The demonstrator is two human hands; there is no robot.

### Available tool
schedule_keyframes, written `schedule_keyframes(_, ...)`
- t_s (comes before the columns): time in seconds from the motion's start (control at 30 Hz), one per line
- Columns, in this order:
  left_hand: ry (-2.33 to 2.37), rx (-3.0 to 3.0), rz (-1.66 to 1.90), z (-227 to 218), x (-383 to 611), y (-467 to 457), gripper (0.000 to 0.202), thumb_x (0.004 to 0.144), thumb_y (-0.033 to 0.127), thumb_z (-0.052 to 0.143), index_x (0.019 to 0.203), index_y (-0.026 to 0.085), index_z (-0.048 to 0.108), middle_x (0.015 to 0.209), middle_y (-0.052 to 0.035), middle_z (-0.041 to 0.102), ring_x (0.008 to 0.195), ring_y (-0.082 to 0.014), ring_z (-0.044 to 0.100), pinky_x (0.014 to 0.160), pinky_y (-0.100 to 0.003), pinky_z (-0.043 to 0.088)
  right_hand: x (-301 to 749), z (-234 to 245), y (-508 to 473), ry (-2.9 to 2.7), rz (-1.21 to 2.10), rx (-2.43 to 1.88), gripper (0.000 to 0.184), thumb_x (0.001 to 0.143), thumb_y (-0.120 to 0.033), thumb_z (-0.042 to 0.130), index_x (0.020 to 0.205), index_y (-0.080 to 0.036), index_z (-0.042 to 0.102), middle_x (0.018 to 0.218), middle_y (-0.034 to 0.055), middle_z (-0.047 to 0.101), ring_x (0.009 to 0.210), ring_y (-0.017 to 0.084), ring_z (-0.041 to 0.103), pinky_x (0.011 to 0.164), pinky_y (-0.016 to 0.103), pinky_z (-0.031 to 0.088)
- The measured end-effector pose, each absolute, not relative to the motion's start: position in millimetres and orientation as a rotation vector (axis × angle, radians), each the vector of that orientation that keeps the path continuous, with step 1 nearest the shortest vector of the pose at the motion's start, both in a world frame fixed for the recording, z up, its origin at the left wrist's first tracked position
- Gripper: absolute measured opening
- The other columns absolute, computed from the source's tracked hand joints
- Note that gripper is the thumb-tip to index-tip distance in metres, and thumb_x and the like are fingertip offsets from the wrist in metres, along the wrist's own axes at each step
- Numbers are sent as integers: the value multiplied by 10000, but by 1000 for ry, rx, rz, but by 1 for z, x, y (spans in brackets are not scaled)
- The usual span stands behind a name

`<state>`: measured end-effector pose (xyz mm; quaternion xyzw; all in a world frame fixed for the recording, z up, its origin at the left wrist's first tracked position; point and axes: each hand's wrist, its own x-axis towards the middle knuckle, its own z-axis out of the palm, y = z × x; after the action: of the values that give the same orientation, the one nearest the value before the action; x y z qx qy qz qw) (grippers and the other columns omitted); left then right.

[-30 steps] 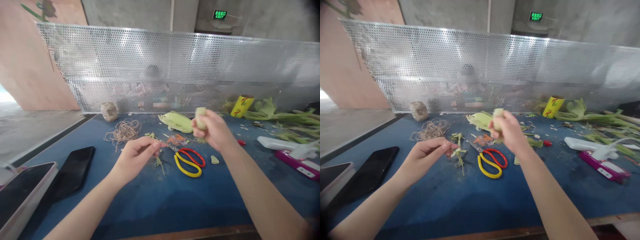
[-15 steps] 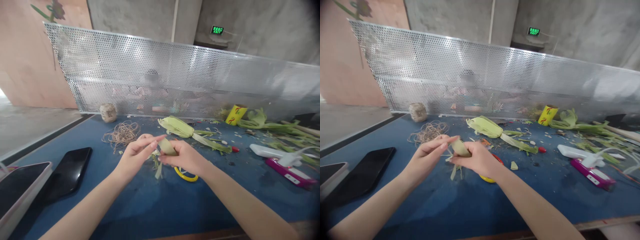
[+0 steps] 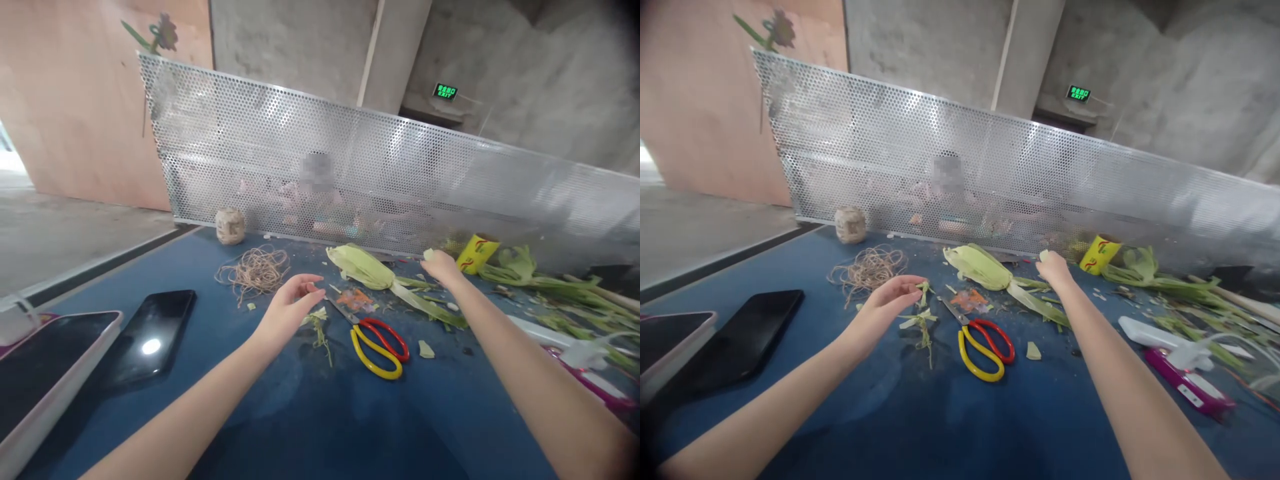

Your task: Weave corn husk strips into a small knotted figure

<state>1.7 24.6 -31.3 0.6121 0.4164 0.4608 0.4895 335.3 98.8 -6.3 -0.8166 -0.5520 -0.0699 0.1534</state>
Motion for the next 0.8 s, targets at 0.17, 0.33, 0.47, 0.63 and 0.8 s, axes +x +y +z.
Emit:
schedule_keyframes(0.17, 1002, 1609, 1088, -39, 3, 28, 263, 729, 312, 562, 947, 168, 586, 786, -3, 534, 769, -141, 518, 725, -266, 402, 314, -12, 97, -1617, 212, -2250, 278, 858, -296, 508, 1105, -170, 528, 1124, 68, 542, 956, 188, 556, 792, 375, 476)
schedule_keyframes(0.33, 967, 1721, 1097, -41, 3, 27, 313, 762, 357, 533, 1000, 159, 580, 845, -45, 577, 795, -162, 532, 695, -280, 427, 265, -7, 69, -1635, 625, -1909, 267, 915, -303, 359, 1087, -147, 490, 982, 72, 589, 652, 100, 566, 563, 256, 480)
schedule_keyframes(0.47, 926, 1729, 1068, -37, 4, 20, 385, 774, 393, 533, 1084, 171, 585, 984, -78, 629, 870, -185, 556, 730, -295, 438, 208, -3, 24, -1757, 1015, -1503, 249, 891, -362, 367, 946, -175, 523, 782, 32, 620, 468, 56, 481, 399, 174, 375)
schedule_keyframes(0.63, 712, 1678, 1131, -34, 5, 15, 273, 799, 368, 521, 944, 178, 653, 746, -25, 656, 665, -129, 572, 655, -263, 457, 163, -7, -10, -1511, 1782, -910, 215, 868, -337, 424, 831, -142, 506, 653, 43, 613, 468, 111, 572, 385, 203, 441)
schedule_keyframes(0.8, 820, 1807, 1352, -35, 0, 19, 138, 751, 265, 588, 811, 193, 688, 848, -49, 676, 722, -151, 606, 643, -267, 473, 155, -18, -4, -1501, 1711, -987, 244, 892, -334, 378, 880, -141, 528, 736, 64, 630, 653, 164, 640, 586, 311, 522)
